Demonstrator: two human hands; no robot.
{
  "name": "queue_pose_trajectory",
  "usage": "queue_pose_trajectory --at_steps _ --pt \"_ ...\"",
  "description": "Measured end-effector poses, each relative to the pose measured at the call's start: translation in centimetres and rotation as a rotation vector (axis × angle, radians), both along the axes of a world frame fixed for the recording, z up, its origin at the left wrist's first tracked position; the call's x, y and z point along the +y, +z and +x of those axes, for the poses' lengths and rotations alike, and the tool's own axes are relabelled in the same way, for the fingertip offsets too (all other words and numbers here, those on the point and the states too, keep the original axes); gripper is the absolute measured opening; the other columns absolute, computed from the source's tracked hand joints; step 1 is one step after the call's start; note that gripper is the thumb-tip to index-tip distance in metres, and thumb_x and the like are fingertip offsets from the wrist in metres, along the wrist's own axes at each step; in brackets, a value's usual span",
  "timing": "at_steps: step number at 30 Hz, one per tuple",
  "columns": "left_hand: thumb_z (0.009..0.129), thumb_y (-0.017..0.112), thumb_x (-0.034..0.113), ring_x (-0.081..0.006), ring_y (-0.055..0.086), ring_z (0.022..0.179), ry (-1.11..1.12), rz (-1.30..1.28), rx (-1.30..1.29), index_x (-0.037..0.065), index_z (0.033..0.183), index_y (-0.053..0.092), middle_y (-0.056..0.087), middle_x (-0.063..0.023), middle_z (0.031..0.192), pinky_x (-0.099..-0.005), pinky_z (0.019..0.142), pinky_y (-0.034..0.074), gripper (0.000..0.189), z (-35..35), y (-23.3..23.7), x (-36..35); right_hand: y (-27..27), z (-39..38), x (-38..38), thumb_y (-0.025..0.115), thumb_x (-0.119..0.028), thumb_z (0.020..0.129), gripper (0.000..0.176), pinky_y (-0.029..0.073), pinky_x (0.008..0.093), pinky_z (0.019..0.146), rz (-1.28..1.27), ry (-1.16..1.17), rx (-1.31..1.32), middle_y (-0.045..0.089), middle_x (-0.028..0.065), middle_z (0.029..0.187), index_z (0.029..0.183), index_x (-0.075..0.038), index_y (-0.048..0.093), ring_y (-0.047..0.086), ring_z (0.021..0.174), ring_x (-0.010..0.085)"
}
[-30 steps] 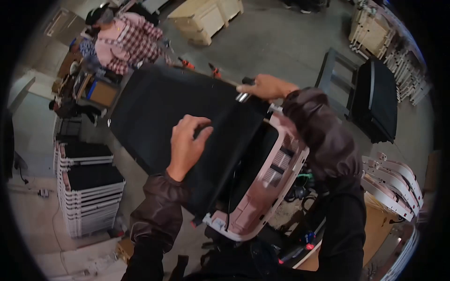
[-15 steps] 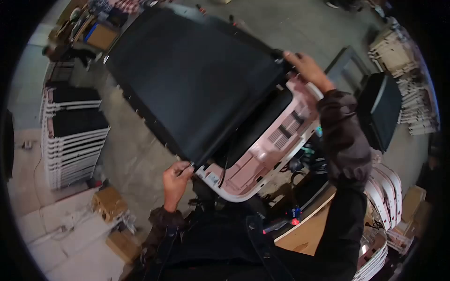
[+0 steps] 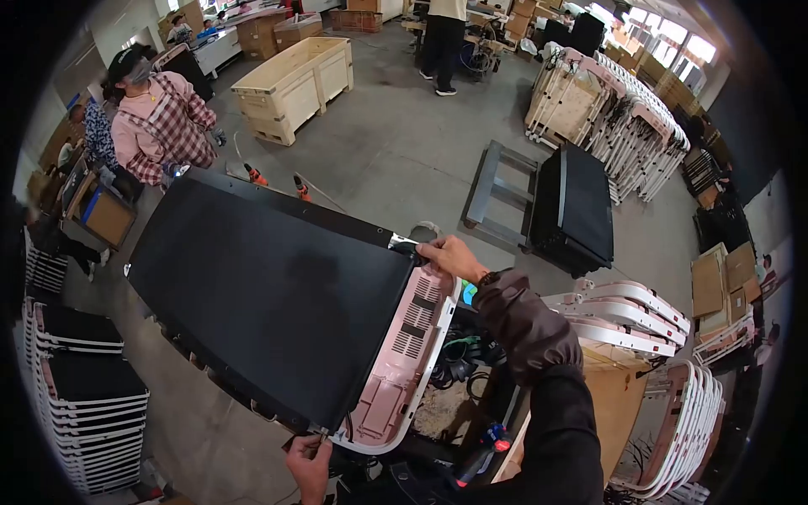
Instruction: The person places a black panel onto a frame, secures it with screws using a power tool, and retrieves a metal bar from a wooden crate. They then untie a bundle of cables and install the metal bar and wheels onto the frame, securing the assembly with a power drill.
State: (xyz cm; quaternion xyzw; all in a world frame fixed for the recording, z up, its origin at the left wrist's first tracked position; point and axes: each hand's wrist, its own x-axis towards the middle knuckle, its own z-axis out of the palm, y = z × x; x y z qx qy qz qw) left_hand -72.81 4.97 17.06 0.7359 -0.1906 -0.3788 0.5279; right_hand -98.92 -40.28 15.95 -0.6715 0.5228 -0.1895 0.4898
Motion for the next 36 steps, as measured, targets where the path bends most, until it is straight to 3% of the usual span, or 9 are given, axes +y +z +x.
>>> queue_pose_trajectory --at_steps 11,20,21,24,28,30,32,33,36 --pt "0.083 0.079 0.004 -0.0268 0.067 0.072 -0.252 0.014 -0.485 -0.001 0.093 0.065 0.067 -0.0128 0.083 -0.0359 0.064 0.051 0.018 -0.3 -2.5 -0.8 -3.2 2.3 1.6 0.066 -0.03 0.098 0.039 0.038 0.0327 0.04 0.025 -0.316 -0.344 0.057 0.006 0.055 0.076 0.002 0.065 0.051 0.043 0.013" --pt "0.084 0.077 0.006 -0.0265 0.065 0.071 -0.479 0.114 -0.695 0.004 0.096 0.066 0.062 -0.0087 0.088 -0.0373 0.064 0.051 0.016 1.0 -1.2 -2.4 -5.6 1.3 0.3 0.07 -0.041 0.094 0.046 0.047 0.0316 0.059 -0.267 -0.275 -0.127 0.064 0.0035 0.069 0.09 0.005 0.073 0.059 0.06 0.0129" --pt "0.084 0.077 0.006 -0.0265 0.065 0.071 -0.502 0.108 -0.686 0.004 0.096 0.066 0.062 -0.0087 0.088 -0.0373 0.064 0.051 0.016 1.0 -0.7 -2.6 -4.9 1.3 0.7 0.066 -0.042 0.098 0.05 0.053 0.0278 0.071 -0.215 -0.23 -0.1 0.072 0.0095 0.091 0.113 0.006 0.072 0.066 0.078 0.0121" --pt "0.085 0.079 0.021 -0.0301 0.067 0.077 -0.632 0.221 -0.889 0.01 0.1 0.068 0.062 -0.0087 0.091 -0.0433 0.065 0.051 0.022 1.0 -0.7 -3.2 -4.9 1.2 3.6 0.065 -0.041 0.099 0.05 0.053 0.0273 0.076 -0.465 -0.34 0.07 0.072 0.0099 0.099 0.119 0.004 0.068 0.066 0.085 0.0137" --pt "0.084 0.08 0.027 -0.0351 0.069 0.082 -0.826 0.428 -1.141 0.01 0.098 0.068 0.063 -0.0097 0.094 -0.0475 0.067 0.052 0.025 0.5 -0.1 -5.5 -5.9 -0.7 14.1 0.066 -0.026 0.099 0.032 0.05 0.0317 0.068 -0.825 -0.778 -0.448 0.065 0.0047 0.08 0.113 0.002 0.06 0.059 0.073 0.0128" --pt "0.083 0.081 0.031 -0.039 0.068 0.085 -0.927 0.577 -1.22 0.009 0.096 0.067 0.064 -0.0106 0.097 -0.0506 0.069 0.052 0.029 0.8 -0.3 -6.1 -8.3 -1.1 22.5 0.064 -0.022 0.102 0.025 0.045 0.0288 0.063 -0.369 -0.89 -0.532 0.055 0.0034 0.073 0.097 0.002 0.059 0.05 0.067 0.0113" --pt "0.084 0.08 0.031 -0.0399 0.068 0.085 -0.949 0.552 -1.232 0.009 0.093 0.067 0.065 -0.0106 0.098 -0.0517 0.069 0.052 0.027 1.0 -0.2 -6.1 -17.2 -1.6 29.9 0.066 -0.019 0.098 0.021 0.048 0.0296 0.069 -0.091 -0.699 -0.119 0.062 0.007 0.073 0.096 0.002 0.066 0.056 0.072 0.0113" --pt "0.084 0.079 0.031 -0.0396 0.068 0.085 -0.951 0.549 -1.216 0.009 0.092 0.067 0.065 -0.0108 0.098 -0.0516 0.069 0.052 0.027 0.9 -0.1 -6.3 -21.8 -2.4 33.2 0.072 -0.028 0.092 0.033 0.051 0.0386 0.074 0.284 -0.438 0.076 0.068 0.0172 0.083 0.1 0.003 0.066 0.065 0.078 0.0241" --pt "0.085 0.079 0.03 -0.0387 0.068 0.085 -0.959 0.541 -1.199 0.008 0.089 0.067 0.065 -0.0112 0.096 -0.0509 0.069 0.051 0.026 0.9 -0.1 -6.6 -29.7 -0.8 40.6 0.078 -0.036 0.082 0.047 0.054 0.0493 0.085 0.264 -0.257 0.47 0.071 0.0268 0.1 0.108 0.002 0.07 0.07 0.097 0.0432"
